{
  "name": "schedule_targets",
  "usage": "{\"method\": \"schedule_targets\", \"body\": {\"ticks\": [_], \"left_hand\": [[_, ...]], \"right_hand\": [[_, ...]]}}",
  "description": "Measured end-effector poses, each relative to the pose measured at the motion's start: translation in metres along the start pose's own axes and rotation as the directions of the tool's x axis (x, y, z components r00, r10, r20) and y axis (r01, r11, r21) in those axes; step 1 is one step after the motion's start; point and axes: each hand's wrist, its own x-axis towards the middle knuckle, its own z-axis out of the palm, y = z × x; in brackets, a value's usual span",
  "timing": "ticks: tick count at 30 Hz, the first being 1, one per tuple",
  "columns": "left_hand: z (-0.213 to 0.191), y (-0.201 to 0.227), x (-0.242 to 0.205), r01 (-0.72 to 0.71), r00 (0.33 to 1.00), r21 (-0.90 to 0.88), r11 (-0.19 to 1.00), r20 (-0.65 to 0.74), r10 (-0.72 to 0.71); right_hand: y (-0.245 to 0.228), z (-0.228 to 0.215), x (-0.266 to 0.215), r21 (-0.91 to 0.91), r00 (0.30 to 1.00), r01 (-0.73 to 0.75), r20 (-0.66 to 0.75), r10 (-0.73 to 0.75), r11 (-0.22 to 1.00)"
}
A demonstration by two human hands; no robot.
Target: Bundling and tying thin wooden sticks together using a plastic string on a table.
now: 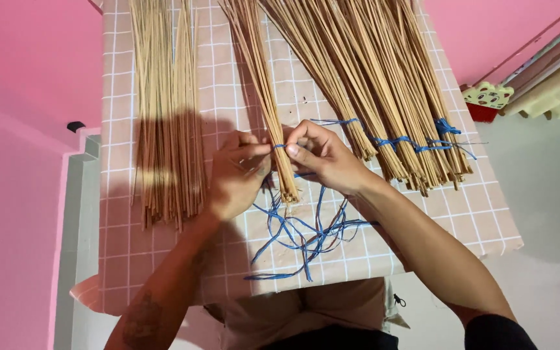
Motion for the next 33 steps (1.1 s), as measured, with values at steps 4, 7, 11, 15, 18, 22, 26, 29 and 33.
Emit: {"method": "schedule_targets", "body": {"ticks": [4, 7, 11, 15, 18, 22, 26, 29, 33], "left_hand": [[0.005, -0.008, -0.007, -0.100, 0.995, 0.041, 0.994, -0.005, 0.100], [0.008, -0.014, -0.008, -0.079, 0.996, 0.067, 0.995, -0.040, 0.082], [0.002, -0.013, -0.004, 0.000, 1.000, 0.169, 0.986, 0.022, -0.004], [0.002, 0.005, -0.001, 0.037, 0.995, 0.205, 0.978, 0.088, -0.056], [0.006, -0.001, -0.001, 0.061, 0.993, 0.151, 0.987, 0.093, -0.076], [0.007, -0.001, -0.004, 0.045, 0.995, 0.144, 0.989, 0.087, -0.058], [0.005, 0.005, -0.004, -0.002, 0.997, 0.117, 0.993, 0.076, -0.007], [0.004, 0.017, -0.005, -0.005, 0.999, 0.137, 0.991, 0.046, -0.002], [0.008, 0.019, -0.009, 0.041, 0.999, 0.088, 0.995, 0.014, -0.042]], "right_hand": [[0.005, -0.007, 0.002, -0.026, 1.000, 0.012, -0.006, -0.012, 1.000], [-0.012, 0.000, -0.001, -0.254, 0.988, 0.151, 0.026, -0.149, 0.955], [-0.018, -0.001, -0.001, -0.353, 0.974, 0.224, 0.068, -0.214, 0.908], [-0.020, -0.002, -0.006, -0.366, 0.981, 0.190, 0.037, -0.190, 0.911], [-0.013, 0.004, -0.006, -0.269, 0.977, 0.179, -0.064, -0.203, 0.946], [-0.006, -0.002, -0.010, -0.285, 0.978, 0.180, -0.048, -0.202, 0.942], [-0.007, -0.003, -0.010, -0.315, 0.981, 0.170, -0.036, -0.191, 0.934], [-0.005, 0.006, -0.011, -0.283, 0.982, 0.166, -0.044, -0.186, 0.945], [0.009, 0.001, -0.010, -0.294, 0.981, 0.173, -0.034, -0.191, 0.940]]}}
